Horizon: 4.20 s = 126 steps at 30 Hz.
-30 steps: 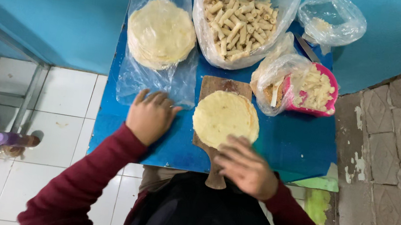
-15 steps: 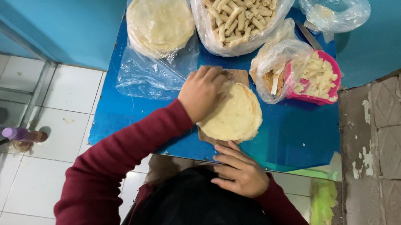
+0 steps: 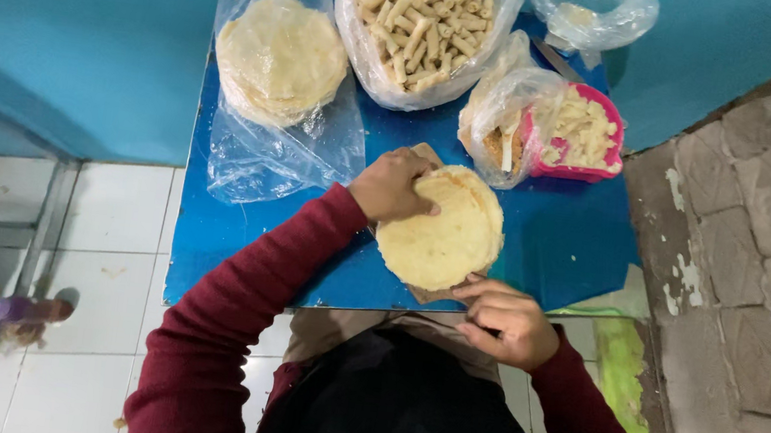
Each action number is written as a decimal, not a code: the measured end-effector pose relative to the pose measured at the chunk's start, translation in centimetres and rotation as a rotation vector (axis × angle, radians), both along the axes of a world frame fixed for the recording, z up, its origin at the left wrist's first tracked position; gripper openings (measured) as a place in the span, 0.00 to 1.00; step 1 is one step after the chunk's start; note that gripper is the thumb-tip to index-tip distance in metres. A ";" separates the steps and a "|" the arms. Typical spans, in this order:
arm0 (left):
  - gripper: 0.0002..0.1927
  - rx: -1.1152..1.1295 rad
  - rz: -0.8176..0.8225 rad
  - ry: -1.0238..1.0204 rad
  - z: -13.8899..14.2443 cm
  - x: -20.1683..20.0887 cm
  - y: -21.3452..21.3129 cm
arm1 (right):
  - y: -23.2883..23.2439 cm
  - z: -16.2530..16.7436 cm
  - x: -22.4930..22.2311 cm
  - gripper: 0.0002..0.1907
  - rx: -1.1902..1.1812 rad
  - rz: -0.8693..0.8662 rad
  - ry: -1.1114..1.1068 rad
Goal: The person spoons a brown filling from a plastic bag onto a thin pastry wrapper on a wooden board, folds the wrapper over the filling, and rolls it into a cylinder, placing finished rolls into a large plastic bag. Later the person peels apart and stacks round dough wrappers on the board.
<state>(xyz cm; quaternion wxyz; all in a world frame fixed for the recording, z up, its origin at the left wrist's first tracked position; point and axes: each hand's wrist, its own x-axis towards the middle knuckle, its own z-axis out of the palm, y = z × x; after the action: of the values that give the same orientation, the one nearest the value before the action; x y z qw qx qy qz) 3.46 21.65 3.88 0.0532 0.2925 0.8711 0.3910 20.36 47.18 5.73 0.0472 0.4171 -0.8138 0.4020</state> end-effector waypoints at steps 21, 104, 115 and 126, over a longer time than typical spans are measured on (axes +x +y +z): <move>0.30 1.602 -0.136 -0.986 1.3 0.5 -1.1 | -4.8 4.9 -7.5 0.41 -0.254 -0.573 0.244; 0.34 1.344 -0.039 -1.175 -2.5 3.8 -0.4 | 14.4 -4.0 -1.7 0.36 0.377 -1.463 -0.414; 0.30 1.369 0.004 -1.100 -2.0 1.8 -0.8 | 8.9 0.9 -3.4 0.24 0.240 -1.121 0.252; 0.33 1.436 -0.170 -1.013 -1.2 5.1 0.5 | -6.2 5.6 -6.3 0.44 -0.086 -0.392 0.062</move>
<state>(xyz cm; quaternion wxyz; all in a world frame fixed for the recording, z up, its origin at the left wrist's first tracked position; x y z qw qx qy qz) 8.53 22.14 2.65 0.2650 0.1107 0.2620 0.9213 14.02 41.02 11.32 0.1674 0.2604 -0.8596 0.4065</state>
